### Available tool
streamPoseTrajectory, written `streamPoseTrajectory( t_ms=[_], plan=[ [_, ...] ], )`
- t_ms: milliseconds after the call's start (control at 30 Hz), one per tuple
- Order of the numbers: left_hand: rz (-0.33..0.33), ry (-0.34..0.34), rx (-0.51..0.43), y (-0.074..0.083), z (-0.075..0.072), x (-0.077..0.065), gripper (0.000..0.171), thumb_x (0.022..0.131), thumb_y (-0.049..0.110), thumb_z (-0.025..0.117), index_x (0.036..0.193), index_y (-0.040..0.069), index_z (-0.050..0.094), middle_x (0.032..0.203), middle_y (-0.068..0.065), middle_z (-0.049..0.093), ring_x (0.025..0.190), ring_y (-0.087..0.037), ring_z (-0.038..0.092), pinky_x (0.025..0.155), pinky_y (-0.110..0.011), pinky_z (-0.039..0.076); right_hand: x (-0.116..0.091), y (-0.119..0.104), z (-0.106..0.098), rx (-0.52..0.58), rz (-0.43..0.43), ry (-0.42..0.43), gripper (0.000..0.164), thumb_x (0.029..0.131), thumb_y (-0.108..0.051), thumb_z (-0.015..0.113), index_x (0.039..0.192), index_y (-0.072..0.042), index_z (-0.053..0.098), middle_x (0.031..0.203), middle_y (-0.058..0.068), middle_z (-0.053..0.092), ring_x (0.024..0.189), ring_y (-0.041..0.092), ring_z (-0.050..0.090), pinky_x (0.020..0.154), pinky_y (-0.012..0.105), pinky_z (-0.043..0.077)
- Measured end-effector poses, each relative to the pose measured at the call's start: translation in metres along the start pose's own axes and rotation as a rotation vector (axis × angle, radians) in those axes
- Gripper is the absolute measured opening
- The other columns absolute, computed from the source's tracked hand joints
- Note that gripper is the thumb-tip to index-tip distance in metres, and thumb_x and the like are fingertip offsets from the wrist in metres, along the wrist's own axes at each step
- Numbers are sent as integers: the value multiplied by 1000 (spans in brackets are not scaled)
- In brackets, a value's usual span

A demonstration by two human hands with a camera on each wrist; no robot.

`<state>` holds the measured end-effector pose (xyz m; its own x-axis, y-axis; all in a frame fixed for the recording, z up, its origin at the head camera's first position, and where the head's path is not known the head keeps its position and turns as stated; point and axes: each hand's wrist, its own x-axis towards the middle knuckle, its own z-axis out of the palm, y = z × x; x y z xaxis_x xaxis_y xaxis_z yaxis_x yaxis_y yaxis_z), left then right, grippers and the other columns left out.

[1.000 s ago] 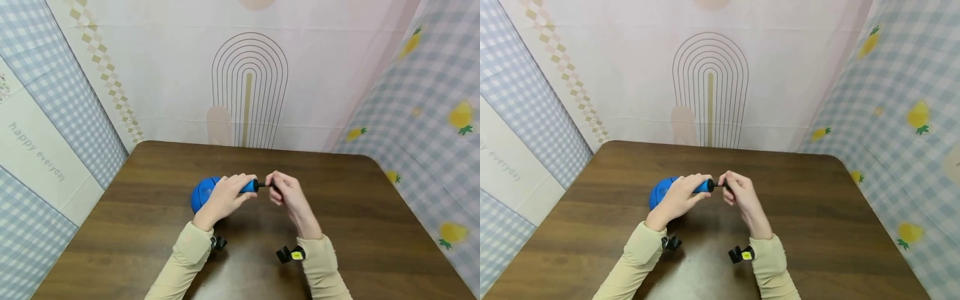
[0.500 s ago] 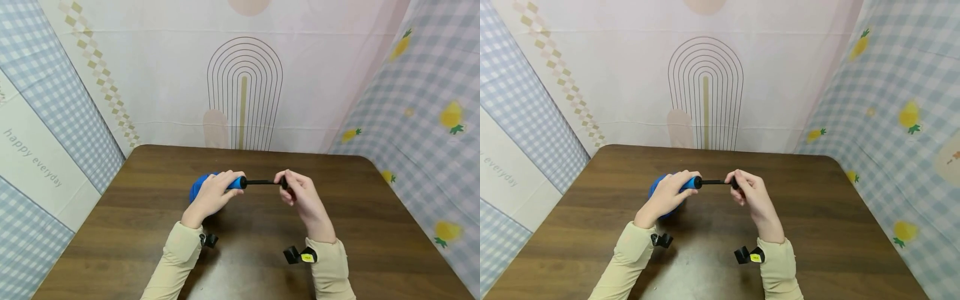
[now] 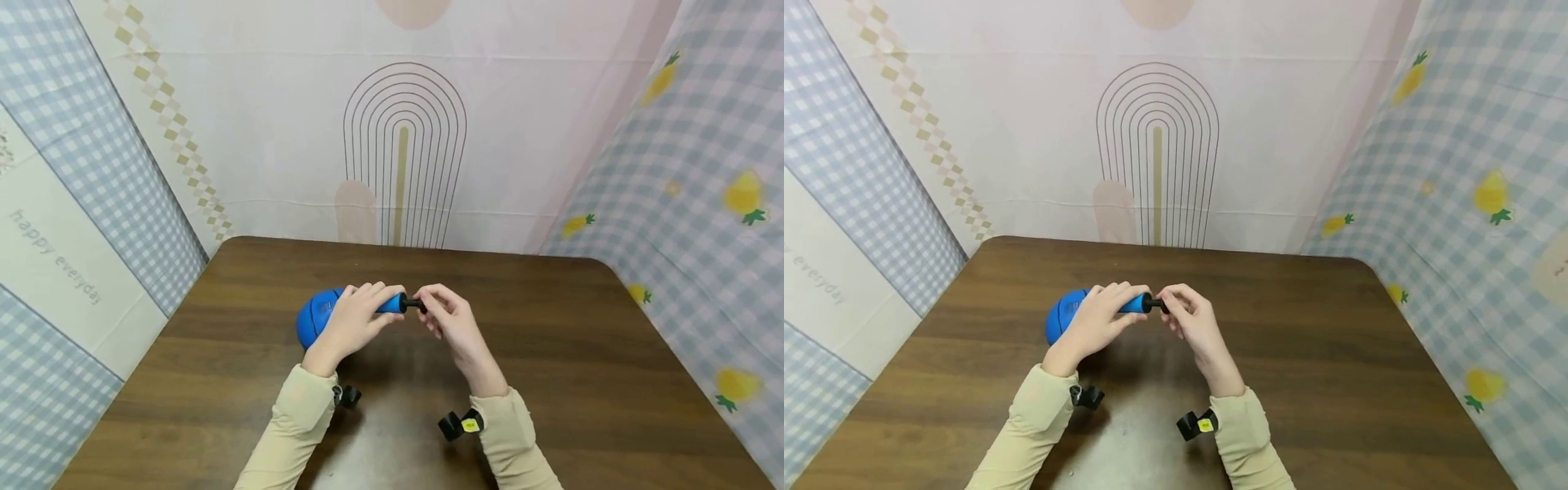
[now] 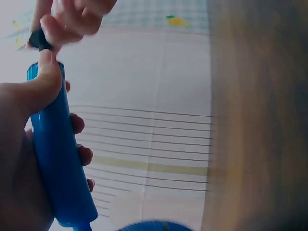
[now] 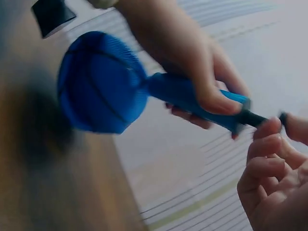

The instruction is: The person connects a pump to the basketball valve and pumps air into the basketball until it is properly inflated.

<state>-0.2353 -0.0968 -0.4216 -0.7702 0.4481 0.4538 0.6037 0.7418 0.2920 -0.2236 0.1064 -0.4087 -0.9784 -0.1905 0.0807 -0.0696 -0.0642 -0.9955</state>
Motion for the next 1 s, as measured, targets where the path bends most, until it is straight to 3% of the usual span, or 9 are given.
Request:
streamPoseTrajectory(
  t_ms=[133, 267, 367, 500, 667, 900, 1000],
  plan=[
    [-38, 5, -29, -9, -6, -1, 40, 92, 40, 62, 130, 27, 55, 107, 4, 64, 97, -16, 59, 84, -39, 41, -6, -17, -17, 100, -3, 55, 16, 99, -23, 57, 87, -19, 66, 64, -5, 58, 51, 5, 45, 47, 18, 32],
    [-65, 14, -36, -9, -5, -2, 43, 92, 37, 62, 132, 24, 55, 110, 1, 66, 101, -20, 61, 86, -41, 42, -8, -21, -30, 129, -59, 96, 17, 100, -22, 55, 86, -20, 65, 62, -6, 55, 50, 4, 44, 45, 17, 31],
    [-41, 29, -16, -2, -3, -1, 44, 91, 37, 64, 131, 22, 57, 108, 0, 68, 99, -20, 62, 84, -41, 43, -5, -13, -25, 126, -81, 49, 16, 101, -24, 52, 89, -21, 63, 64, -6, 52, 50, 5, 44, 45, 16, 32],
    [1, 48, 2, 5, 0, 1, 42, 90, 38, 65, 128, 21, 59, 104, 2, 68, 94, -18, 62, 81, -39, 42, 0, 2, -8, 99, -50, -77, 15, 102, -27, 48, 95, -20, 59, 66, -6, 50, 51, 6, 45, 46, 17, 34],
    [19, 47, -47, 0, -3, 2, 40, 90, 38, 65, 127, 24, 59, 103, 5, 66, 93, -16, 60, 81, -37, 40, 0, 0, -4, 53, -35, -146, 11, 101, -27, 51, 102, -21, 60, 70, -6, 57, 55, 6, 47, 49, 19, 35],
    [-36, 49, -70, -13, -12, -2, 42, 90, 38, 65, 130, 27, 56, 110, 4, 66, 100, -17, 60, 86, -38, 40, -10, -20, -33, 110, -94, -69, 16, 102, -28, 50, 102, -21, 65, 72, -5, 61, 53, 5, 45, 49, 19, 33],
    [-16, 55, -63, -10, -15, -3, 41, 91, 35, 65, 129, 24, 57, 109, 3, 66, 100, -17, 60, 85, -38, 40, -12, -20, -30, 102, -122, -25, 14, 101, -25, 51, 100, -21, 64, 69, -5, 60, 51, 5, 46, 47, 19, 33]
  ],
)
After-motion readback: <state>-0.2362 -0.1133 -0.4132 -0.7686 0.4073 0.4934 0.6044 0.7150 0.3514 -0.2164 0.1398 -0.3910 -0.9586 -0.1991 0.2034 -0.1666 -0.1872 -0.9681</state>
